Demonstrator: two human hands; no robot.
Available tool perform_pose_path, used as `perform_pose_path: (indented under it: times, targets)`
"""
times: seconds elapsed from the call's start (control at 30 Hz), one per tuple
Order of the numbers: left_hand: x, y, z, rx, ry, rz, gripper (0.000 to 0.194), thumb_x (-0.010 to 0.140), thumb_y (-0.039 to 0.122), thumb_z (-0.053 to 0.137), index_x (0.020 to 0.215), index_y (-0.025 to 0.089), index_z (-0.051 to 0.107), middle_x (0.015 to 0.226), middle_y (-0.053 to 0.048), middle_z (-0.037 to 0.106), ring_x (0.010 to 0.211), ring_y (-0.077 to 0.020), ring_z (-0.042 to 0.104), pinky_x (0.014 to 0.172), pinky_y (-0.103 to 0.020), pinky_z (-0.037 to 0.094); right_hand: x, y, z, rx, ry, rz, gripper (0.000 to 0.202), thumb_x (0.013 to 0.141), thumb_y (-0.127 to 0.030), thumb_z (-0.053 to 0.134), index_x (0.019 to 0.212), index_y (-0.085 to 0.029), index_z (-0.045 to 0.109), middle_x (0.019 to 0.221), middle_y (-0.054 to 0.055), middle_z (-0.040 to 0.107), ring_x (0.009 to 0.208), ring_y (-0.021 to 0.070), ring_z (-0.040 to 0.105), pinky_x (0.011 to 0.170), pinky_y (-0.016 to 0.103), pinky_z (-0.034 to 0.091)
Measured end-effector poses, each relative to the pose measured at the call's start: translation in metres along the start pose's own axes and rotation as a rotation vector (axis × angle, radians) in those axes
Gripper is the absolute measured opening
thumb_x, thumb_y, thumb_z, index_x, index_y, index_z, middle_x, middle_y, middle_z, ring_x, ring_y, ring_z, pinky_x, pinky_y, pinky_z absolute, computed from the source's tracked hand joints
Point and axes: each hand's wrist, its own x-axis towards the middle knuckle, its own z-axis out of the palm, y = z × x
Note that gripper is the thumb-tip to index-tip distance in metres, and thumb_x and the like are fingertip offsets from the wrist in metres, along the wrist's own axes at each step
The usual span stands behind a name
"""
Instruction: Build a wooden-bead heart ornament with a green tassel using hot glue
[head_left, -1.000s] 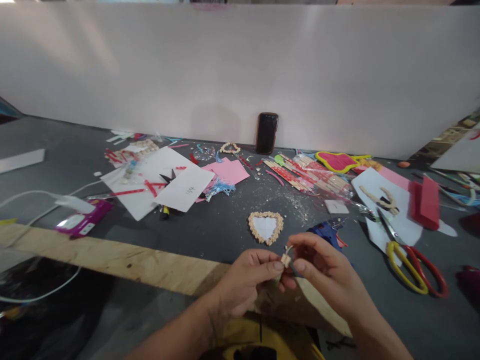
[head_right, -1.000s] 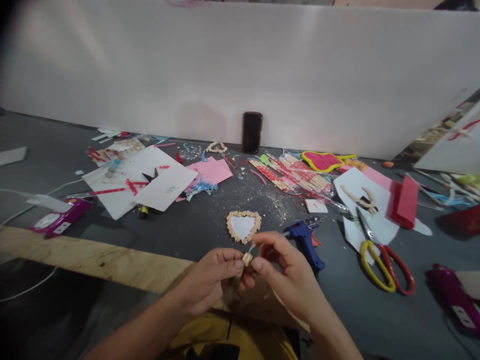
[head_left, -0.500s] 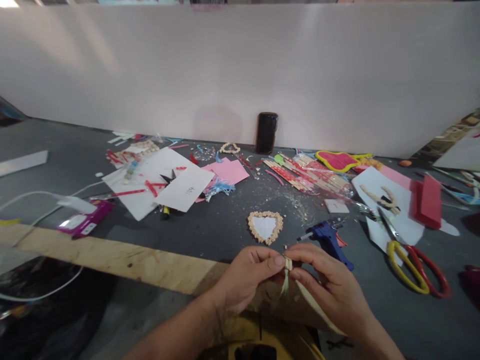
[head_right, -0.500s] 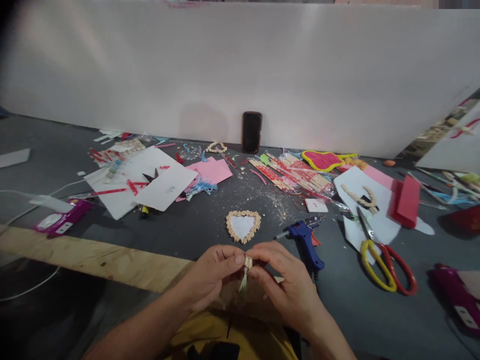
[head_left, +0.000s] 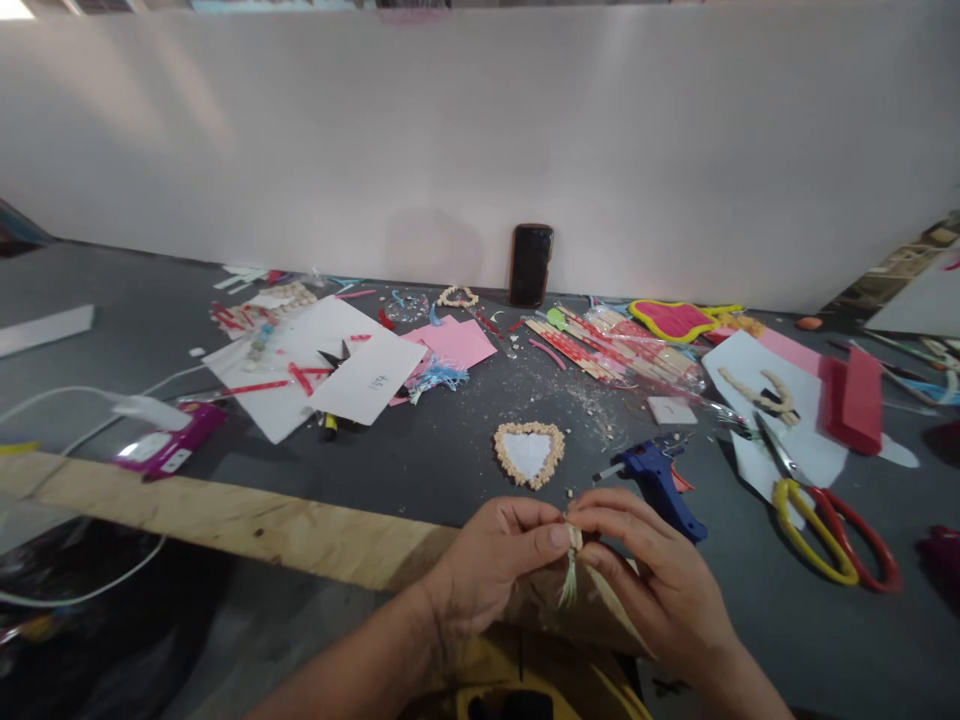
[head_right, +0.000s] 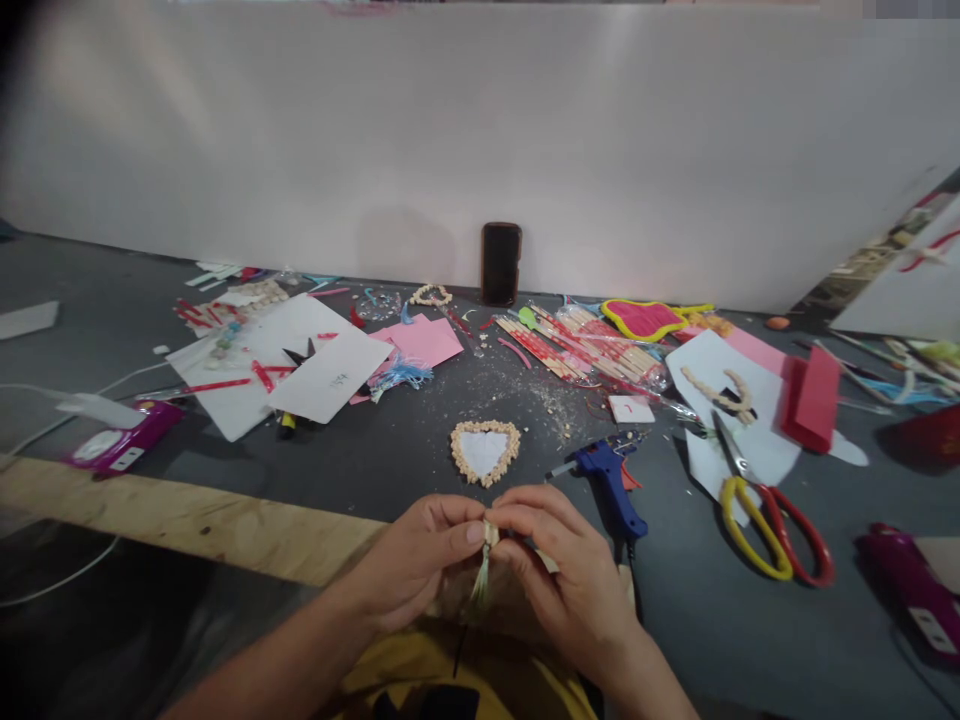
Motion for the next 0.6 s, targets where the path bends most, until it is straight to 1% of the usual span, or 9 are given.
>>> perform_pose_path:
  times: [0.23, 0.4, 0.5, 0.6]
  targets:
    - [-0.0012, -0.0032, -0.0043, 0.126, -0.012, 0.089, 0.036, 0.063, 0.042, 0.081, 0.072, 0.01, 0.067, 0.065, 0.0, 0.055, 0.058, -0.0068, 0.043, 0.058, -0.019, 0.033, 0.0002, -0.002, 0.0024, 0.054, -0.003, -0.002, 0.019, 0.084, -0.018, 0.058, 0.099, -0.026, 0.065, 0.093, 0.004, 0.068, 0.086, 0.0143, 0.065, 0.074, 0.022, 0.054]
    - [-0.0006, -0.0032, -0.0025, 0.212, 0.009, 0.131, 0.041, 0.062, 0.048, 0.08, 0.073, 0.01, 0.068, 0.066, -0.001, 0.054, 0.06, -0.0084, 0.042, 0.058, -0.02, 0.033, -0.0005, -0.0015, 0.0026, 0.077, -0.012, -0.005, 0.022, 0.084, -0.017, 0.057, 0.102, -0.027, 0.064, 0.094, 0.003, 0.067, 0.087, 0.0141, 0.064, 0.075, 0.023, 0.054]
    - [-0.0001, -0.0029, -0.0017, 0.212, 0.017, 0.137, 0.04, 0.061, 0.047, 0.081, 0.073, 0.011, 0.069, 0.066, -0.001, 0.055, 0.061, -0.0087, 0.042, 0.059, -0.02, 0.033, -0.0011, -0.0011, 0.002, 0.073, -0.011, -0.009, 0.023, 0.084, -0.015, 0.058, 0.102, -0.027, 0.064, 0.095, 0.002, 0.067, 0.088, 0.0134, 0.064, 0.077, 0.022, 0.053]
    - [0.0009, -0.0038, -0.0015, 0.142, 0.005, 0.122, 0.039, 0.061, 0.046, 0.081, 0.072, 0.011, 0.07, 0.065, -0.001, 0.057, 0.06, -0.0084, 0.044, 0.06, -0.021, 0.034, -0.002, 0.0, 0.0013, 0.061, -0.004, 0.013, 0.023, 0.083, -0.016, 0.059, 0.102, -0.027, 0.065, 0.096, 0.003, 0.067, 0.089, 0.0136, 0.064, 0.077, 0.022, 0.053]
